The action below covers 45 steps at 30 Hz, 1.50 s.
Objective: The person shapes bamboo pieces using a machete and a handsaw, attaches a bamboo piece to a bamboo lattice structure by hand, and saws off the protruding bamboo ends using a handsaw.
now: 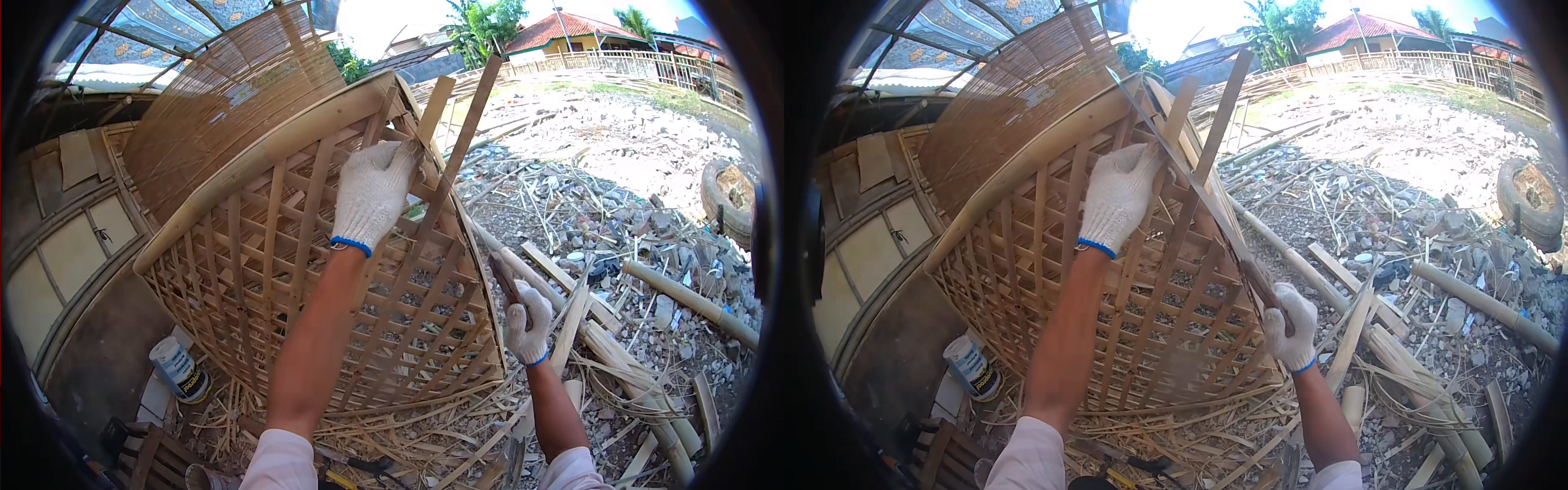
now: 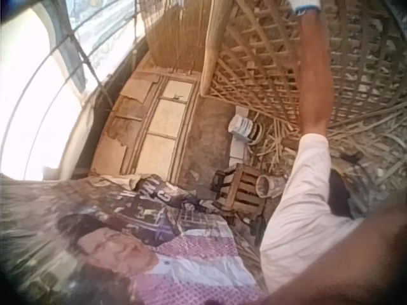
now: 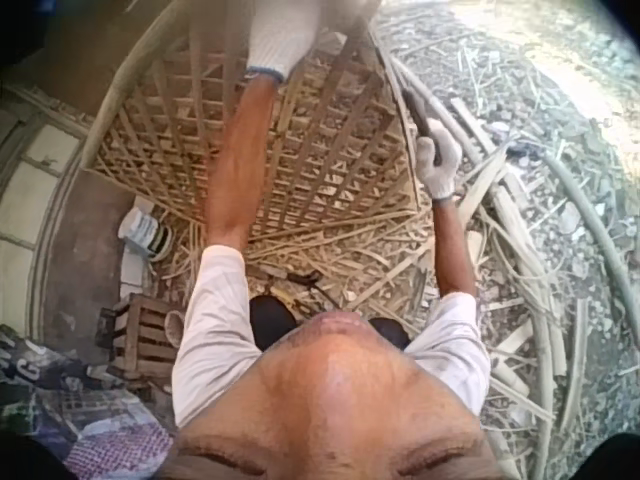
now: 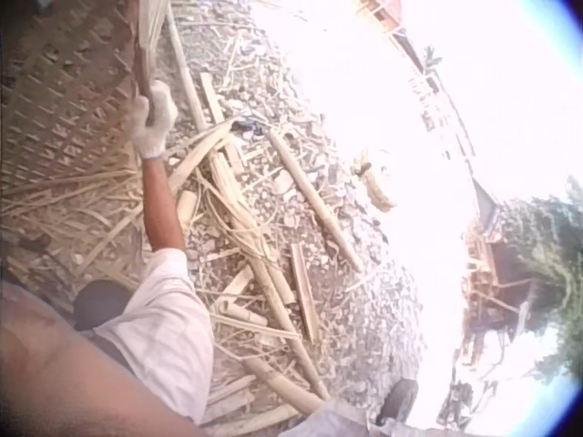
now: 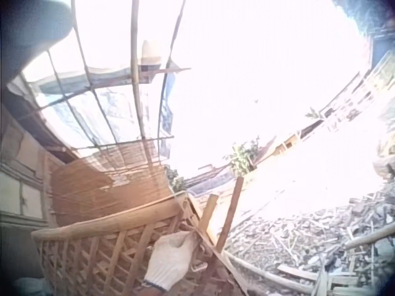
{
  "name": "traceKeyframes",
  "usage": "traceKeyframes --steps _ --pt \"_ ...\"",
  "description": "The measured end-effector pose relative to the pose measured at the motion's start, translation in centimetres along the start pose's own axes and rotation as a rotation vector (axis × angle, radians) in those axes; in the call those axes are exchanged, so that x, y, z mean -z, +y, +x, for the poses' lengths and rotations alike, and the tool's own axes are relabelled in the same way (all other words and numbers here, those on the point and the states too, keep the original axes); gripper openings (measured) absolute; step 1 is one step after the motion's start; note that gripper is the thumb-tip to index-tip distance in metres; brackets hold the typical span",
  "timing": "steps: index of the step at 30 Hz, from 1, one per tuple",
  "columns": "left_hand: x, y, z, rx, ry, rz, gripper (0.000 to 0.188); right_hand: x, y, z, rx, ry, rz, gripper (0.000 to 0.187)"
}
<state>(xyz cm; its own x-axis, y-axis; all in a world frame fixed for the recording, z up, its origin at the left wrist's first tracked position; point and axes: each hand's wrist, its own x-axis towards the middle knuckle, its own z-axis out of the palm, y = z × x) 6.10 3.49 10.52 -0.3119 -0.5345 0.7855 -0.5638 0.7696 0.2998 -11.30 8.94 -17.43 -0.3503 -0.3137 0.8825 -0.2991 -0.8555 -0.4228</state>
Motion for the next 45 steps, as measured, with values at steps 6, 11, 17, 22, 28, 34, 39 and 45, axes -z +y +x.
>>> traceKeyframes --steps 6,11,17,22,28,34,39,45 --pt "-0.6 -1.3 -0.1 0.036 -0.014 -0.037 0.04 -4.0 -4.2 8.5 0.066 0.079 -0.026 0.018" --pt "-1.0 -0.7 -0.1 -0.022 -0.009 0.006 0.038 -0.4 -1.5 2.1 0.032 -0.021 -0.012 0.015" --pt "-1.3 0.5 -0.5 0.046 0.042 -0.075 0.04 -3.5 -5.3 9.8 -0.006 0.007 -0.011 0.017" --pt "-1.8 -0.2 -0.5 -0.025 0.098 0.007 0.04 -1.4 -2.0 3.3 0.063 0.087 0.013 0.016" --pt "-1.7 0.2 -1.0 -0.003 0.048 0.032 0.039 -3.7 -5.0 9.2 -0.046 0.037 -0.033 0.017" --pt "-1.7 -0.2 -0.6 -0.08 0.124 0.102 0.04 -1.3 -2.0 2.3 0.02 0.079 -0.025 0.012" --pt "-1.7 0.5 -0.9 0.04 0.058 0.034 0.038 -0.4 -2.2 3.8 0.01 0.069 -0.087 0.012" --pt "-2.1 0.2 -0.9 -0.018 0.097 0.154 0.037 0.6 -0.6 0.8 0.04 0.0 -0.012 0.014"
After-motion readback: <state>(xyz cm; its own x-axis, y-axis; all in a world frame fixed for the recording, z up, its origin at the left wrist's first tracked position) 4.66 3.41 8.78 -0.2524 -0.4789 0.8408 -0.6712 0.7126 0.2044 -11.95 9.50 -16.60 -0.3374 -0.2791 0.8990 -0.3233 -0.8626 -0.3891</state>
